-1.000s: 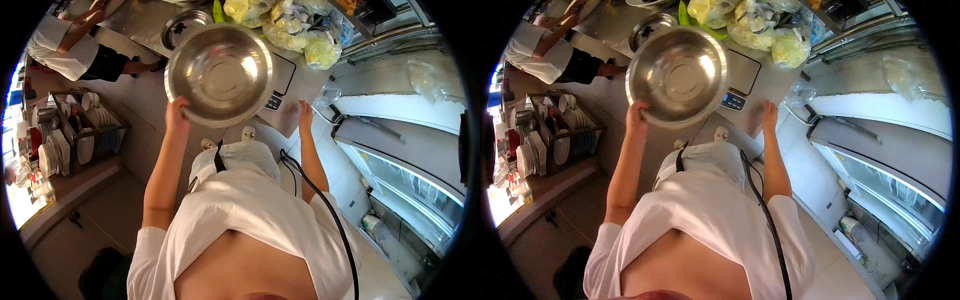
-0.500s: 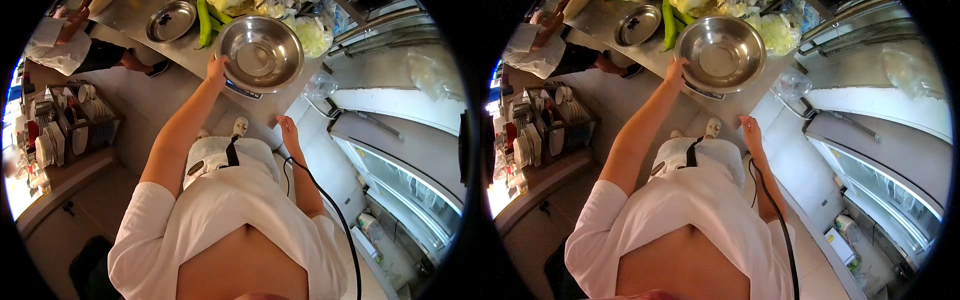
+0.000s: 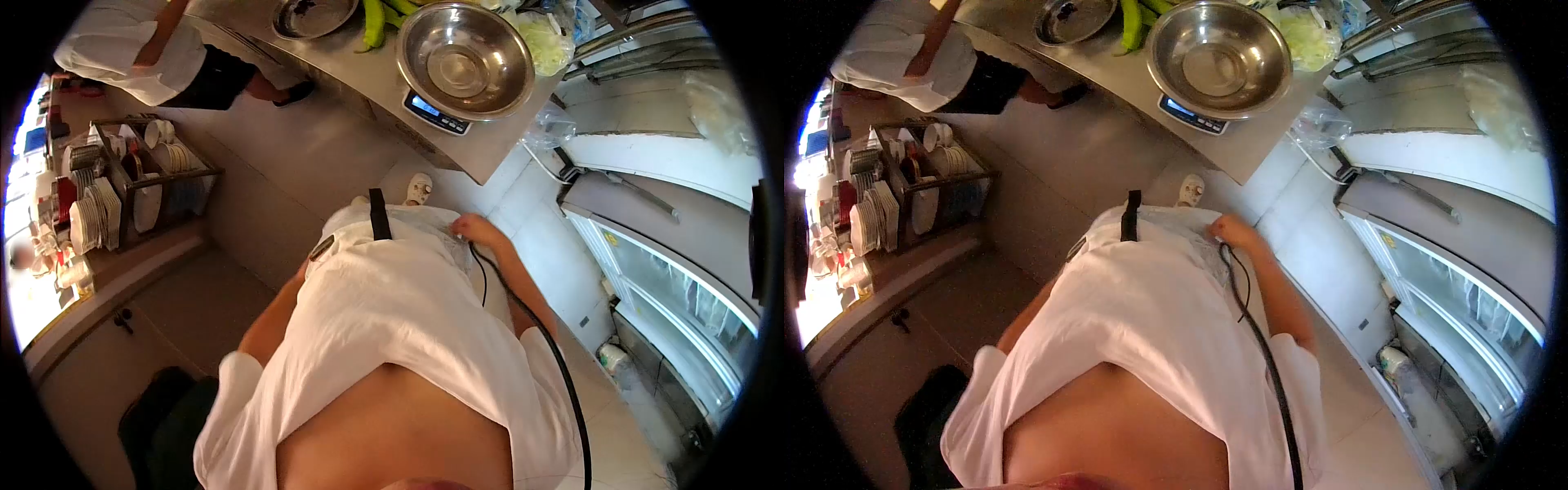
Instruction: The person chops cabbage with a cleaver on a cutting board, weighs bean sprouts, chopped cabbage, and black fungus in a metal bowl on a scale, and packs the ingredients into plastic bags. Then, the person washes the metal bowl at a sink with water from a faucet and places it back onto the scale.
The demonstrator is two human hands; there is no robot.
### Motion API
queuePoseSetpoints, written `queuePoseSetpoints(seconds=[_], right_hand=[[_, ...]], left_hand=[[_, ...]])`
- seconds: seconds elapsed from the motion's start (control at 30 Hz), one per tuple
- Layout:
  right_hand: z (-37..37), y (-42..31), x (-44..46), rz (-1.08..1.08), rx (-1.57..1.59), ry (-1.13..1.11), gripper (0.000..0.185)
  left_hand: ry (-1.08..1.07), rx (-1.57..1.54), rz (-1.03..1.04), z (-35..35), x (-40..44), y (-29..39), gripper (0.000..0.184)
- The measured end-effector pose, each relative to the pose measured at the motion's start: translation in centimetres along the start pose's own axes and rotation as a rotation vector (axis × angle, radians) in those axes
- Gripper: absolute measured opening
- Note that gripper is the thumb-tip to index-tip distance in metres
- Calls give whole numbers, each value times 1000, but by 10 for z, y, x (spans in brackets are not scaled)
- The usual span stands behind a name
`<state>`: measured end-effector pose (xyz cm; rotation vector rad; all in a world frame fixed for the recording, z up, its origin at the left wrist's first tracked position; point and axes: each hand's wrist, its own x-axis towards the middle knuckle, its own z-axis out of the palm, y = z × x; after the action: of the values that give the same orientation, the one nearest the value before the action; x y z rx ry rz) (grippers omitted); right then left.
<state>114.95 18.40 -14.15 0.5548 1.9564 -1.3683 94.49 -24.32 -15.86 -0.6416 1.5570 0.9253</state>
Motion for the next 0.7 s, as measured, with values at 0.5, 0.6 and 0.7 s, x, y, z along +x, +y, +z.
queuePoseSetpoints(seconds=[0.5, 0.6, 0.7], right_hand=[[-49, -88, 69, 87, -452, 1009, 64], [-46, -75, 80, 29, -338, 1064, 68], [-44, -72, 84, 41, -251, 1051, 71]], left_hand=[[-30, 1082, 858, -9, -178, 107, 32], [-79, 1392, 809, -13, -175, 120, 25], [-197, 1377, 698, -12, -182, 134, 24]])
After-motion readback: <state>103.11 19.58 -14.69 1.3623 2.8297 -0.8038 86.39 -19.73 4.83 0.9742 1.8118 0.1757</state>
